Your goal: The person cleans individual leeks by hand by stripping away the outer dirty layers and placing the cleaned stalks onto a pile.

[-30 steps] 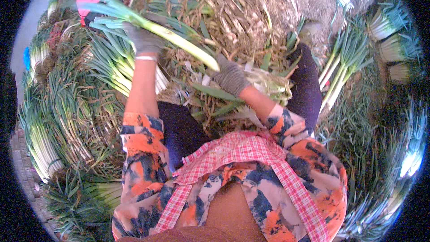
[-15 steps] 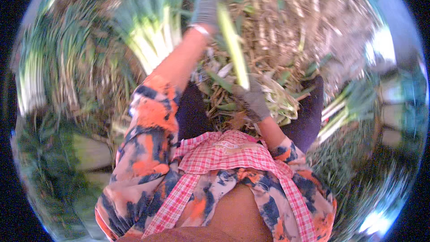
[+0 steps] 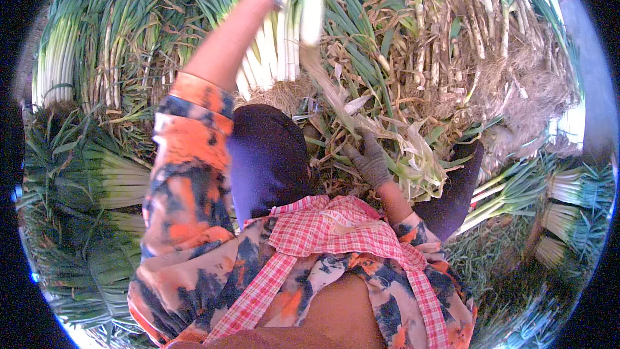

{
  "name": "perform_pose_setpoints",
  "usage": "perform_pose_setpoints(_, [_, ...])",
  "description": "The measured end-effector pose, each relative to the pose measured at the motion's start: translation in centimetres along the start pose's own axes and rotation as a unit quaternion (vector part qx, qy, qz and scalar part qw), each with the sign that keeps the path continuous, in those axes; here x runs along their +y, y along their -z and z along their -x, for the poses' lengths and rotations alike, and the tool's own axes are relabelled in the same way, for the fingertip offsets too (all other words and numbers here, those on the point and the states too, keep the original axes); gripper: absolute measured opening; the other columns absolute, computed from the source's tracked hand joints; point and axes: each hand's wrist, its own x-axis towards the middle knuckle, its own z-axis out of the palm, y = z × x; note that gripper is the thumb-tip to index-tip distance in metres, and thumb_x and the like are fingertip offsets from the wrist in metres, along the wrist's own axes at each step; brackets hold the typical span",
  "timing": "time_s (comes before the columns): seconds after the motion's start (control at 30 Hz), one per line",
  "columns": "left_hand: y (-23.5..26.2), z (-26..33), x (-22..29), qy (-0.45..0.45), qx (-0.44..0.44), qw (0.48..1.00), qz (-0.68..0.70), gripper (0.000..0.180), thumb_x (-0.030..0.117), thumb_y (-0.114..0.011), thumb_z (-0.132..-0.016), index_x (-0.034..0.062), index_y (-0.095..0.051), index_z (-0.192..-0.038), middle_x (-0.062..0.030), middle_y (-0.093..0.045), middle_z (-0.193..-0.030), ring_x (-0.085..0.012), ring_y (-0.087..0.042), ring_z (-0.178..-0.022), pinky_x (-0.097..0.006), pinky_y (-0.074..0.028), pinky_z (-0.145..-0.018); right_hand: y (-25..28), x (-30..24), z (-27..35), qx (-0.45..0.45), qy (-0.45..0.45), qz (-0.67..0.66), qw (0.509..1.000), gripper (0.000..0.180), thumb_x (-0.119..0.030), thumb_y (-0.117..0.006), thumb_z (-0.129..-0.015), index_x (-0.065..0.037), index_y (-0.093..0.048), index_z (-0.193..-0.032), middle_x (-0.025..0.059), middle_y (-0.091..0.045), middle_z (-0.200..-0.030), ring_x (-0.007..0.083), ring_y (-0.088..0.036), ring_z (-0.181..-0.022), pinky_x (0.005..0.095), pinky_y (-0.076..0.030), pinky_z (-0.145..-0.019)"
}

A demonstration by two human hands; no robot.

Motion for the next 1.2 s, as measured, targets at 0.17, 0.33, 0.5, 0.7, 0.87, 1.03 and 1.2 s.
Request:
perform_pose_setpoints(0.17, [7.7,-1.2,-5.4,-0.017,0.162,0.961,-0.224,0.038,0.020,-0.060,-0.077,0.0045,-0.047,-0.109,-0.0145,-0.058,-0.079,-0.0287,-0.058,-0.068,-0.033,-0.046,-0.060,-0.6,6.2,2.4,0.045,0.008,0.041,0.998,0.034,-0.015,-0.061,-0.078,-0.001,-0.048,-0.107,0.0152,-0.056,-0.094,0.0250,-0.055,-0.089,0.0324,-0.043,-0.076])
perform_pose_setpoints(0.33, [9.0,12.7,-19.1,0.309,-0.002,0.885,-0.348,0.071,0.037,-0.057,-0.077,0.0026,-0.023,-0.130,-0.0282,-0.052,-0.107,-0.0382,-0.050,-0.102,-0.038,-0.039,-0.088,-1.2,10.4,2.6,0.021,-0.076,0.006,0.997,0.037,-0.017,-0.060,-0.079,-0.001,-0.047,-0.109,0.0159,-0.056,-0.100,0.0263,-0.054,-0.094,0.0334,-0.042,-0.081])
perform_pose_setpoints(0.5, [4.9,17.6,-19.1,0.453,-0.071,0.815,-0.354,0.062,0.032,-0.048,-0.079,0.0068,-0.027,-0.132,-0.0265,-0.051,-0.110,-0.0368,-0.050,-0.102,-0.038,-0.038,-0.088,0.0,8.2,2.9,0.017,-0.119,-0.034,0.992,0.039,-0.019,-0.059,-0.079,0.000,-0.046,-0.111,0.0157,-0.055,-0.102,0.0247,-0.052,-0.096,0.0329,-0.040,-0.084])
perform_pose_setpoints(0.7, [9.7,16.6,-15.1,0.430,-0.049,0.776,-0.458,0.068,0.043,-0.051,-0.077,0.0042,-0.032,-0.129,-0.0247,-0.052,-0.110,-0.0365,-0.053,-0.099,-0.041,-0.041,-0.085,2.3,-1.4,2.7,0.007,-0.073,-0.006,0.997,0.036,-0.019,-0.059,-0.077,-0.003,-0.047,-0.108,0.0157,-0.059,-0.079,0.0251,-0.059,-0.074,0.0349,-0.046,-0.069])
perform_pose_setpoints(0.87, [8.4,17.4,-14.0,0.453,-0.033,0.798,-0.396,0.064,0.044,-0.053,-0.075,-0.0025,-0.042,-0.118,-0.0267,-0.055,-0.102,-0.0377,-0.053,-0.097,-0.041,-0.041,-0.083,3.2,0.8,3.5,0.020,-0.033,0.045,0.998,0.033,-0.019,-0.058,-0.078,-0.003,-0.049,-0.105,0.0170,-0.059,-0.082,0.0277,-0.059,-0.077,0.0347,-0.046,-0.070])
perform_pose_setpoints(1.03, [8.9,14.4,-7.9,0.254,-0.040,0.831,-0.493,0.057,0.042,-0.052,-0.076,-0.0017,-0.046,-0.113,-0.0214,-0.060,-0.080,-0.0354,-0.059,-0.075,-0.043,-0.045,-0.068,2.0,2.5,4.1,0.019,-0.054,0.052,0.997,0.032,-0.020,-0.059,-0.078,-0.003,-0.052,-0.103,0.0187,-0.059,-0.089,0.0297,-0.058,-0.083,0.0362,-0.045,-0.073])
perform_pose_setpoints(1.2, [8.1,13.7,-0.7,-0.052,-0.117,0.831,-0.541,0.052,0.031,-0.056,-0.075,0.0049,-0.045,-0.119,-0.0115,-0.056,-0.065,-0.0261,-0.056,-0.059,-0.037,-0.045,-0.053,0.1,2.7,2.1,-0.016,0.060,0.104,0.993,0.030,-0.024,-0.057,-0.078,-0.002,-0.054,-0.099,0.0196,-0.058,-0.093,0.0315,-0.057,-0.087,0.0377,-0.044,-0.076])
